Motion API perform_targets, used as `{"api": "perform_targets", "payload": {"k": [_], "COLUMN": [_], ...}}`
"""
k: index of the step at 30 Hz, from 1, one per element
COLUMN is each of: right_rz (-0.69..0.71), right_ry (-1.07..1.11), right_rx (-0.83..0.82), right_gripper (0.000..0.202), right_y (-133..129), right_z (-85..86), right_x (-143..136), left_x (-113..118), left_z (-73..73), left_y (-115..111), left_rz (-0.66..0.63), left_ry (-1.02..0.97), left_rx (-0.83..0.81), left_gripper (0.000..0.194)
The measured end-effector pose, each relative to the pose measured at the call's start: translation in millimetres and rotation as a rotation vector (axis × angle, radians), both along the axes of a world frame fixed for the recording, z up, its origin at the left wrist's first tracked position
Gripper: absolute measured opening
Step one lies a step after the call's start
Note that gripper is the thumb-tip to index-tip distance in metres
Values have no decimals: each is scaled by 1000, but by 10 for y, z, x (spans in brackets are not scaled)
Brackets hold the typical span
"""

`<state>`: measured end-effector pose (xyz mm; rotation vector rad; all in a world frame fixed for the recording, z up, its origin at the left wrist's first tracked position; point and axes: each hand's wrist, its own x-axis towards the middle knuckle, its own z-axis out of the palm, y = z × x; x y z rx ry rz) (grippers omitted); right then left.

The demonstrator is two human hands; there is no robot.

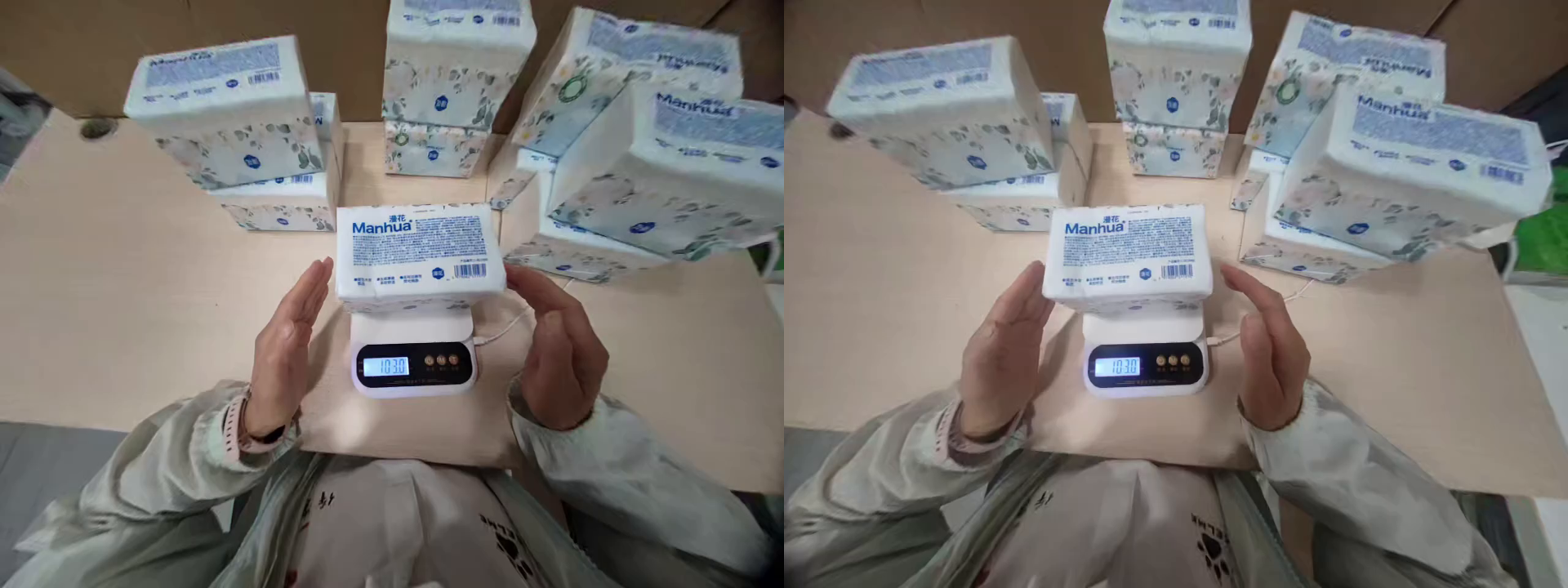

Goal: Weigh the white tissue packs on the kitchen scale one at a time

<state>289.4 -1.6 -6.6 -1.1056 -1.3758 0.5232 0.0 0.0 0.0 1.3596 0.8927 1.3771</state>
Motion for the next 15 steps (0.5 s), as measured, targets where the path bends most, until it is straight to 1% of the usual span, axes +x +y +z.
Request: {"api": "perform_targets", "payload": {"k": [2, 5, 11, 13, 15], "right_rz": [15, 34, 82, 136, 229], "right_ry": [-52, -72, 62, 81, 61], "right_rx": [-15, -46, -201, -237, -254], "right_gripper": [39, 39, 36, 40, 47], "right_y": [-11, -29, 19, 75, 131], "right_z": [29, 62, 63, 63, 78], "right_x": [10, 14, -13, -27, -50], "left_x": [29, 50, 17, 27, 60], "left_z": [14, 23, -9, 5, 46], "left_y": [11, 17, 53, 101, 152], "left_rz": [9, 13, -1, -33, -117], "left_ry": [10, 22, 59, 59, 31], "left_rx": [2, 5, -8, -29, -59], "left_gripper": [49, 48, 49, 54, 56]}}
